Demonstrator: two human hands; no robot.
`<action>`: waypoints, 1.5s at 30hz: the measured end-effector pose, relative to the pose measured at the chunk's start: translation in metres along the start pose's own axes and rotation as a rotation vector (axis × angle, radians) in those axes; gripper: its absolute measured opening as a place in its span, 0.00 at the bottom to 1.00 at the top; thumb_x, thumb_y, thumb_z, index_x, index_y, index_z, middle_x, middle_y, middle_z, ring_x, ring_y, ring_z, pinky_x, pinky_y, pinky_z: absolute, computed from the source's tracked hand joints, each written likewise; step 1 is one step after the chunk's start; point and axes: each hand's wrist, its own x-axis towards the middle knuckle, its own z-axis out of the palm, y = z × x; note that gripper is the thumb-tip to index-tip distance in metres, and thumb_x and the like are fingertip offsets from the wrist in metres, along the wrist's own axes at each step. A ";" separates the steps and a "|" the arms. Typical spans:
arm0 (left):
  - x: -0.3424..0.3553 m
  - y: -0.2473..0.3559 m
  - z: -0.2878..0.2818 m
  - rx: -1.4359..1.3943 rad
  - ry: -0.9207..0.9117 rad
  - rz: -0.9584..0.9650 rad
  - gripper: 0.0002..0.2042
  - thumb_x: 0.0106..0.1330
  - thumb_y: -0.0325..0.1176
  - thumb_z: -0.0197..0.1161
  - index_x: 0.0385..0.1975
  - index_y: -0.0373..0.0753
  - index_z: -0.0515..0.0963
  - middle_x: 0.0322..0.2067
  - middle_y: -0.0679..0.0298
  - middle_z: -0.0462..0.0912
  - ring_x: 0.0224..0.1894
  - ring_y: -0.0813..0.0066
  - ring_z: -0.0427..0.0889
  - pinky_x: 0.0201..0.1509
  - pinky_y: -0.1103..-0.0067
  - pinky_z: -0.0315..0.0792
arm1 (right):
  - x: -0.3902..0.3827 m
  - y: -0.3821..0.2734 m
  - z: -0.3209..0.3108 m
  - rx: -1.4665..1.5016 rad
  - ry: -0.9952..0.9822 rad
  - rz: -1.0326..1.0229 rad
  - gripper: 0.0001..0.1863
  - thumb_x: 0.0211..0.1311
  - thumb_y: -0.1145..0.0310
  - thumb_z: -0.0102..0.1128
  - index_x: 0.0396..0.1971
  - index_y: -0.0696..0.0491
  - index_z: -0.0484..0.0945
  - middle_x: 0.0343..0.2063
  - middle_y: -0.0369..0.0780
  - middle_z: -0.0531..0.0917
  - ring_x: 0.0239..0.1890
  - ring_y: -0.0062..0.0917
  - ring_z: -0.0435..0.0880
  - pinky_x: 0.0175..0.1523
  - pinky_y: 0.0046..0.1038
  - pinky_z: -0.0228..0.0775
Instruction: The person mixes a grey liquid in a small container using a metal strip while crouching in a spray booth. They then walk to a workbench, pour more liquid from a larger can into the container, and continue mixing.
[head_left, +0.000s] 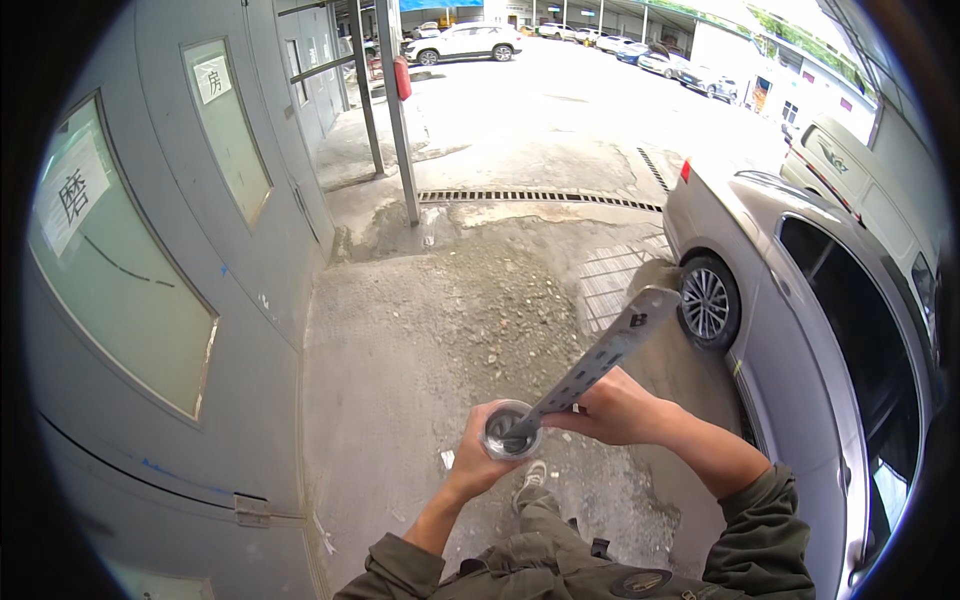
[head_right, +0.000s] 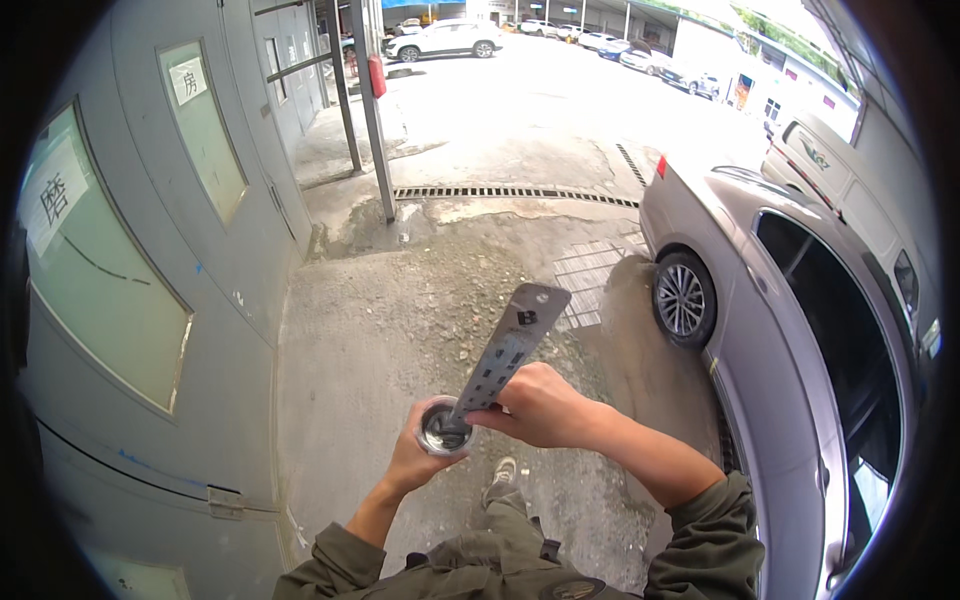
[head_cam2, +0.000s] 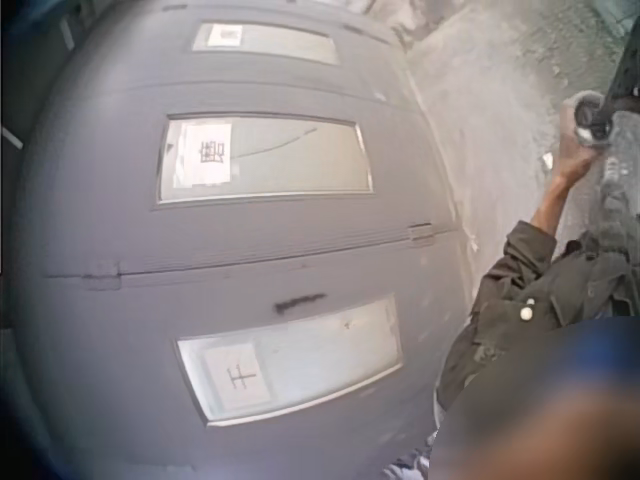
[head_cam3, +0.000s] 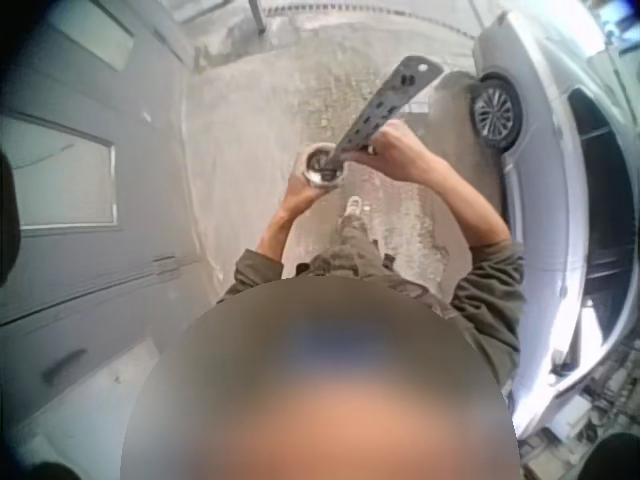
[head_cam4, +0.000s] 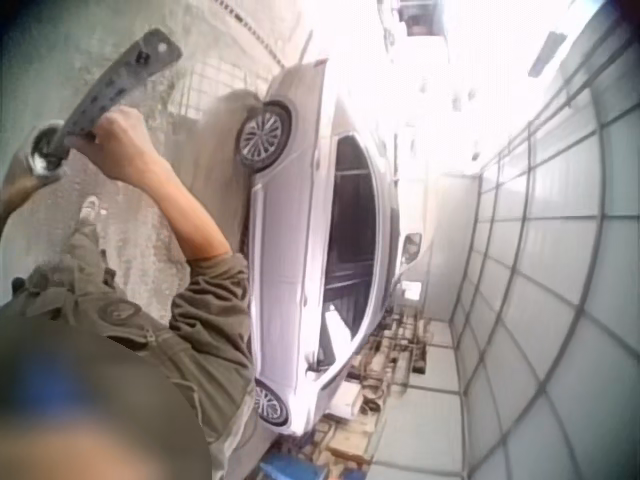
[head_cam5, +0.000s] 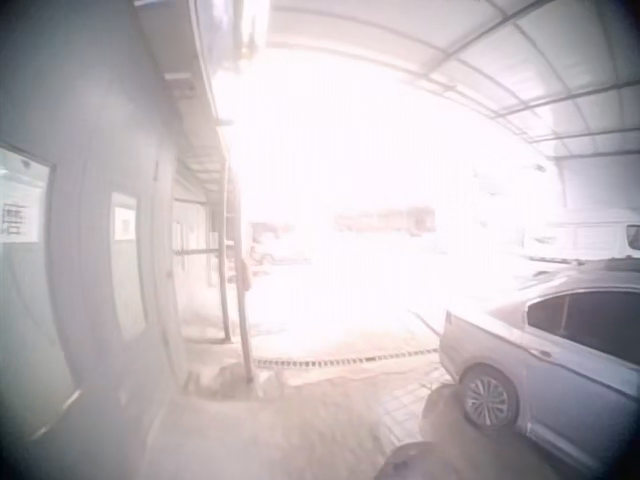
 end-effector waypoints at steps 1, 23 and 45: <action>0.027 -0.009 -0.004 0.043 0.027 0.006 0.36 0.47 0.27 0.80 0.58 0.37 0.69 0.55 0.60 0.71 0.60 0.67 0.72 0.66 0.72 0.66 | 0.014 0.025 -0.007 -0.012 -0.028 0.001 0.10 0.61 0.63 0.68 0.34 0.55 0.85 0.28 0.45 0.85 0.33 0.43 0.84 0.38 0.39 0.75; 0.575 -0.169 -0.130 0.229 0.279 -0.018 0.39 0.46 0.28 0.82 0.59 0.36 0.68 0.54 0.59 0.77 0.57 0.68 0.78 0.62 0.74 0.72 | 0.378 0.487 -0.092 0.102 0.256 0.020 0.06 0.61 0.71 0.66 0.37 0.56 0.83 0.28 0.45 0.85 0.28 0.41 0.84 0.33 0.36 0.74; 1.118 -0.335 -0.293 0.131 0.235 -0.122 0.35 0.45 0.29 0.82 0.56 0.39 0.71 0.50 0.62 0.82 0.52 0.70 0.82 0.57 0.74 0.75 | 0.766 0.940 -0.202 0.184 0.086 0.020 0.06 0.60 0.69 0.66 0.36 0.53 0.84 0.30 0.44 0.83 0.28 0.42 0.83 0.33 0.39 0.74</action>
